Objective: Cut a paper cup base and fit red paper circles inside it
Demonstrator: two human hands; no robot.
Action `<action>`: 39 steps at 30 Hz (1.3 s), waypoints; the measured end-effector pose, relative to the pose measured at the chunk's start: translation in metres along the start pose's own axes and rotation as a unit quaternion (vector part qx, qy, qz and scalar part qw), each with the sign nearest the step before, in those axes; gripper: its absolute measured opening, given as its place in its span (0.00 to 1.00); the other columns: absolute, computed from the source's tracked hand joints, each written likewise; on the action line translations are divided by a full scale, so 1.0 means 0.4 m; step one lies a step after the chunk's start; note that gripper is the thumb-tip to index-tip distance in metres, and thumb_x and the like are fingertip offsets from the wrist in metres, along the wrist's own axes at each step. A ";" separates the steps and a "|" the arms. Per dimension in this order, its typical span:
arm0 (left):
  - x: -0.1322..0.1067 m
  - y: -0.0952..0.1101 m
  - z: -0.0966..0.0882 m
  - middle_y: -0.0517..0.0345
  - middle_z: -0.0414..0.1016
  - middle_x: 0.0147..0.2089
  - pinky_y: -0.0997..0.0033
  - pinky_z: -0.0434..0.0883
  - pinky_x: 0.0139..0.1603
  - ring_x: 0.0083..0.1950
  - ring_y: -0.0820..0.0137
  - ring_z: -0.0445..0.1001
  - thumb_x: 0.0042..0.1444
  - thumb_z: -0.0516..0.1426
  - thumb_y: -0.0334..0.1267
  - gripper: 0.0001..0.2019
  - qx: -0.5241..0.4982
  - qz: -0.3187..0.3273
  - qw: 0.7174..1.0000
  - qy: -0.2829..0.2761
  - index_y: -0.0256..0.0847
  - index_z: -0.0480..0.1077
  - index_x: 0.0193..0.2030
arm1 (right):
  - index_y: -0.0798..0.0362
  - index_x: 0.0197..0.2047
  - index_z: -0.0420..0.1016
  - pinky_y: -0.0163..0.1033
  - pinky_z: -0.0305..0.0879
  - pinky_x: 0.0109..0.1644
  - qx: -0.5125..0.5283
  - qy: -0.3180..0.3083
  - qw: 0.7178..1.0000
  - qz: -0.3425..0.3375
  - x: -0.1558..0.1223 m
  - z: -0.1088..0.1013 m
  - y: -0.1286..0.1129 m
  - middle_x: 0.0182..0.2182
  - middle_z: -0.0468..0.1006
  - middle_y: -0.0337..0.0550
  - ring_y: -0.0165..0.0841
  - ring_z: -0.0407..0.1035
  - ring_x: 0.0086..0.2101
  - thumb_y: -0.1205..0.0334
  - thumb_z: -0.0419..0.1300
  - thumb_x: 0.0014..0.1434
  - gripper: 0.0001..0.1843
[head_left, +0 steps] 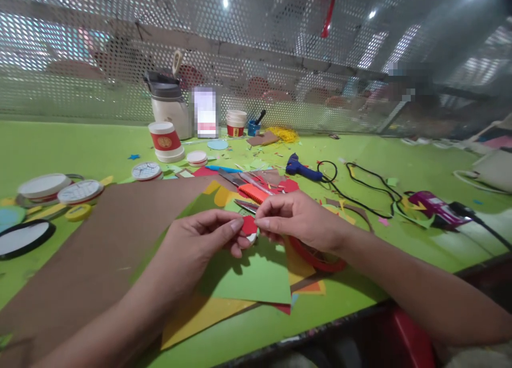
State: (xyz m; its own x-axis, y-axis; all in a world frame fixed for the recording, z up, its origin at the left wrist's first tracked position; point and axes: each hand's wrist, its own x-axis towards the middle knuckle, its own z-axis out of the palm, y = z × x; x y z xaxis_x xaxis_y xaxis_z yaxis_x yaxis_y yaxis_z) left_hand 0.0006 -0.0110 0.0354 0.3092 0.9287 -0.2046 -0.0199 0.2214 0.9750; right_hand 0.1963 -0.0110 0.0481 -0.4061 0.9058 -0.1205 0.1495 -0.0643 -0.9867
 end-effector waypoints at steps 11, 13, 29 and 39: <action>0.009 -0.008 -0.005 0.56 0.80 0.26 0.75 0.70 0.34 0.29 0.71 0.75 0.51 0.65 0.41 0.07 -0.033 0.003 0.999 0.012 0.39 0.78 0.31 | 0.56 0.33 0.72 0.33 0.62 0.30 0.009 -0.003 1.000 -0.009 -0.005 0.007 0.012 0.25 0.73 0.37 0.26 0.65 0.25 0.58 0.61 0.60 0.10; 0.009 -0.012 -0.006 0.55 0.80 0.26 0.74 0.71 0.35 0.30 0.70 0.76 0.51 0.65 0.41 0.08 -0.037 -0.001 0.999 0.008 0.39 0.78 0.32 | 0.55 0.32 0.72 0.33 0.61 0.30 0.010 0.004 1.000 -0.011 -0.005 0.011 0.013 0.24 0.71 0.35 0.26 0.63 0.24 0.60 0.63 0.58 0.08; 0.002 -0.021 -0.013 0.56 0.80 0.29 0.78 0.69 0.31 0.27 0.75 0.72 0.54 0.63 0.42 0.08 -0.014 0.005 0.997 -0.076 0.39 0.77 0.30 | 0.55 0.33 0.72 0.33 0.63 0.31 0.001 -0.022 1.000 0.020 -0.010 0.002 -0.006 0.24 0.72 0.34 0.25 0.64 0.24 0.60 0.63 0.56 0.07; 0.007 -0.012 -0.002 0.53 0.80 0.32 0.75 0.71 0.35 0.32 0.72 0.75 0.53 0.64 0.37 0.06 -0.158 -0.027 0.987 0.008 0.37 0.75 0.32 | 0.53 0.47 0.74 0.50 0.62 0.48 -0.570 0.090 0.817 -0.018 -0.096 -0.116 0.028 0.44 0.71 0.52 0.45 0.66 0.44 0.57 0.57 0.60 0.14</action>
State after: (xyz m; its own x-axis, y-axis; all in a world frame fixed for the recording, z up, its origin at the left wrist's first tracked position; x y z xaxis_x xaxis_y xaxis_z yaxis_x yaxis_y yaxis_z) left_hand 0.0008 -0.0092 0.0300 0.3021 0.9172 -0.2596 -0.3006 0.3501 0.8872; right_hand 0.2553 -0.0270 0.0468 -0.3047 0.9521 0.0245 0.9241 0.3017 -0.2344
